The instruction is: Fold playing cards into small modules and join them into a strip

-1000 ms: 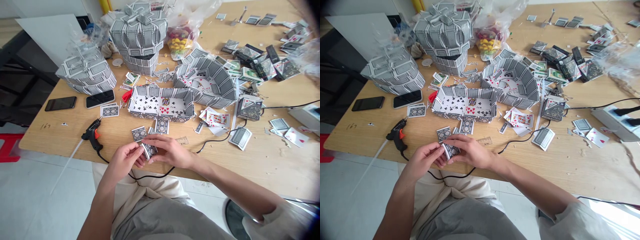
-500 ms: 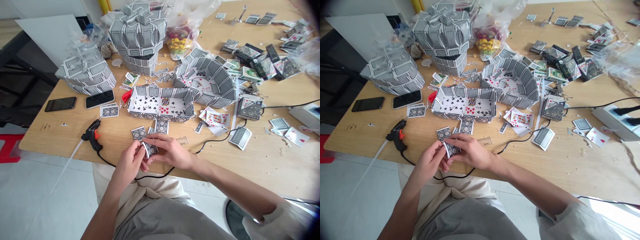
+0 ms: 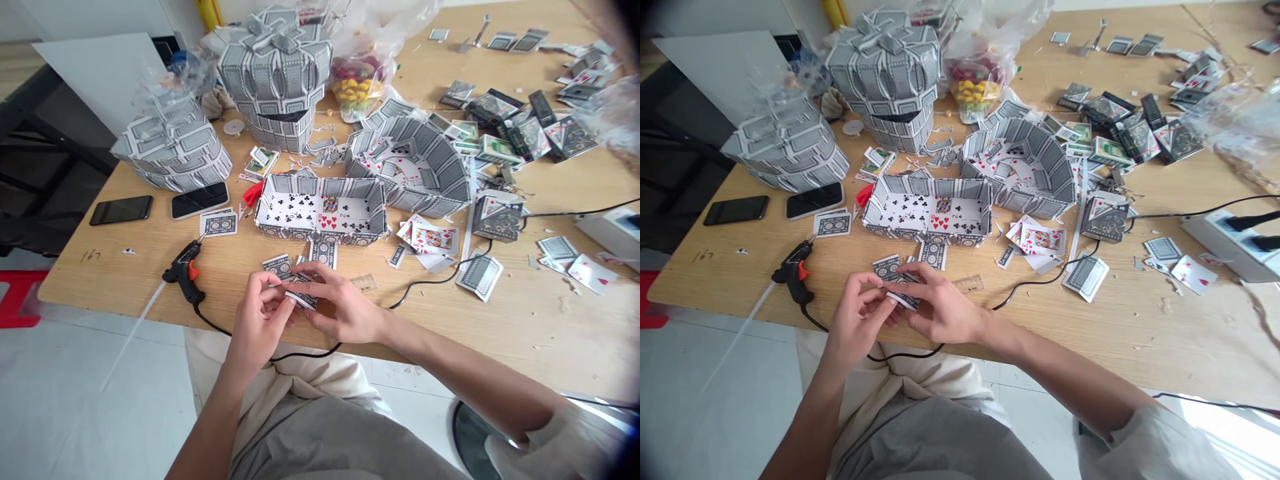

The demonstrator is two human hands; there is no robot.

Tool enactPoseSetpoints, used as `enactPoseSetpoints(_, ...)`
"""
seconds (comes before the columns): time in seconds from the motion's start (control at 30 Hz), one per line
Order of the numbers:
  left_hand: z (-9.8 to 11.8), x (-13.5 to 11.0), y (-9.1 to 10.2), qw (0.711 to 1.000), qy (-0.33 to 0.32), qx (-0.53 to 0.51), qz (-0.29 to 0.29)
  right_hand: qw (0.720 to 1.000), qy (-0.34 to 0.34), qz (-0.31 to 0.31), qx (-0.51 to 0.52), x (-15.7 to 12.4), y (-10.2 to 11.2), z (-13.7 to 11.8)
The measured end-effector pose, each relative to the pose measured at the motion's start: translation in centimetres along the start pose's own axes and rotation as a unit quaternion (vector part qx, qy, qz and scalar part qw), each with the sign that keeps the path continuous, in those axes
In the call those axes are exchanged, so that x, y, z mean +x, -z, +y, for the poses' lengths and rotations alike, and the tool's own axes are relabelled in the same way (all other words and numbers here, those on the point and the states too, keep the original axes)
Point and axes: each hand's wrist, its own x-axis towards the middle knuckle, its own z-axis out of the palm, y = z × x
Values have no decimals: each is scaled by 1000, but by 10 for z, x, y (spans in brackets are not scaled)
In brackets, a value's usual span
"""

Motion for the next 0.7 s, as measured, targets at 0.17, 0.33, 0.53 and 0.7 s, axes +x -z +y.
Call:
enactPoseSetpoints(0.17, -5, -2, -9, 998, -61, -4, 5, 998, -53, 19, 13, -1, 0, -3)
enactPoseSetpoints(0.33, -5, -2, -18, 994, -90, -16, 65, 997, -55, 57, 20, -1, 1, -6)
enactPoseSetpoints(0.53, -4, 0, -25, 973, -129, -30, 192, 981, -134, 86, 112, 1, -3, -5)
enactPoseSetpoints(0.7, -9, 1, -32, 971, -117, -52, 200, 922, -173, 106, 329, 2, -11, 1)
